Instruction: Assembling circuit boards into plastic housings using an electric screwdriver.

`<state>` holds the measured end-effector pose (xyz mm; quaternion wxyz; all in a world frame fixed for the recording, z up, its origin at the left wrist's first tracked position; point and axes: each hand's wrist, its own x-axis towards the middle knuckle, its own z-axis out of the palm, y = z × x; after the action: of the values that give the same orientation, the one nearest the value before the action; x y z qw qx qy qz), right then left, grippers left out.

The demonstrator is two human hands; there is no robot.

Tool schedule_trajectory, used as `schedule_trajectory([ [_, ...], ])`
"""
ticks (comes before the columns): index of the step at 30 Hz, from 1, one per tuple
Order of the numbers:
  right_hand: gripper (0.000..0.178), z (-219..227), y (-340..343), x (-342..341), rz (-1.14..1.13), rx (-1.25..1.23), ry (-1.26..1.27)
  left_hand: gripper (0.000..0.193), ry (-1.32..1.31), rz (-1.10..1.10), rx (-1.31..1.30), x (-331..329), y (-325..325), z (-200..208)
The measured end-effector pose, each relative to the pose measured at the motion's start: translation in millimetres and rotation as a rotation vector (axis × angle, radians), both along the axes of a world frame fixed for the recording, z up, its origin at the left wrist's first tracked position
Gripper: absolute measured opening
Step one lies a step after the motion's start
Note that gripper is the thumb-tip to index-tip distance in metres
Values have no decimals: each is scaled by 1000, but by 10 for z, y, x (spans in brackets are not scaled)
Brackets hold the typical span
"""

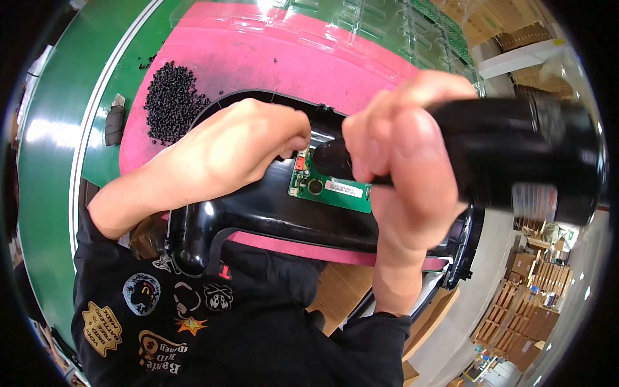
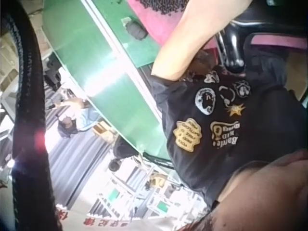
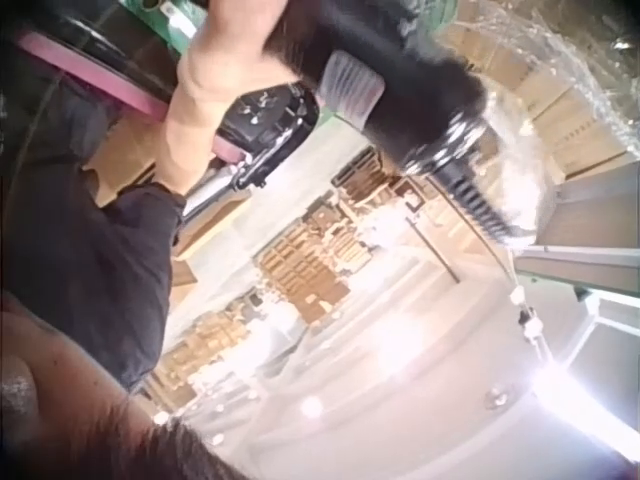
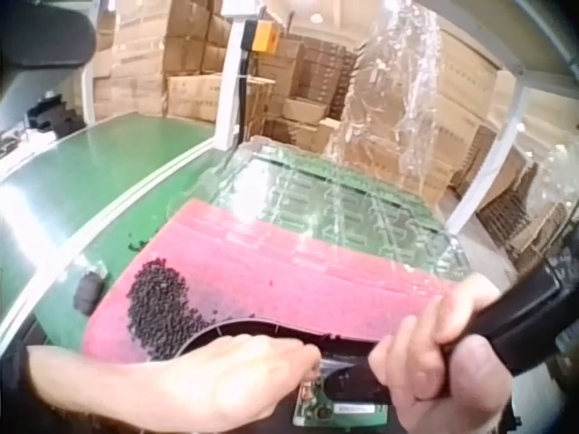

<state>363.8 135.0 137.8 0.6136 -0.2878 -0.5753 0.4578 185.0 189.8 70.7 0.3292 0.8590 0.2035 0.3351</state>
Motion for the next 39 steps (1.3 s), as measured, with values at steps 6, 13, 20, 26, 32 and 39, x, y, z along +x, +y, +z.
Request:
schedule_trajectory([
  [6, 20, 138, -198, 118, -29, 111, 323, 8, 96, -77, -23, 1, -24, 51],
  [13, 21, 122, -270, 161, -7, 130, 421, 9, -19, -122, 15, 15, 14, 127],
  [20, 25, 102, -202, 296, 199, 17, 147, 9, 22, -105, 55, 45, 36, 116],
  [26, 28, 112, -234, 203, 119, -46, 11, 10, 73, -9, 17, 54, 24, 145],
  [32, 28, 102, -233, 217, 174, 2, 60, 11, 94, -95, 1, 25, 27, 129],
  [39, 27, 120, -286, 172, 188, 36, 209, 13, 117, -250, -53, 3, 16, 82],
])
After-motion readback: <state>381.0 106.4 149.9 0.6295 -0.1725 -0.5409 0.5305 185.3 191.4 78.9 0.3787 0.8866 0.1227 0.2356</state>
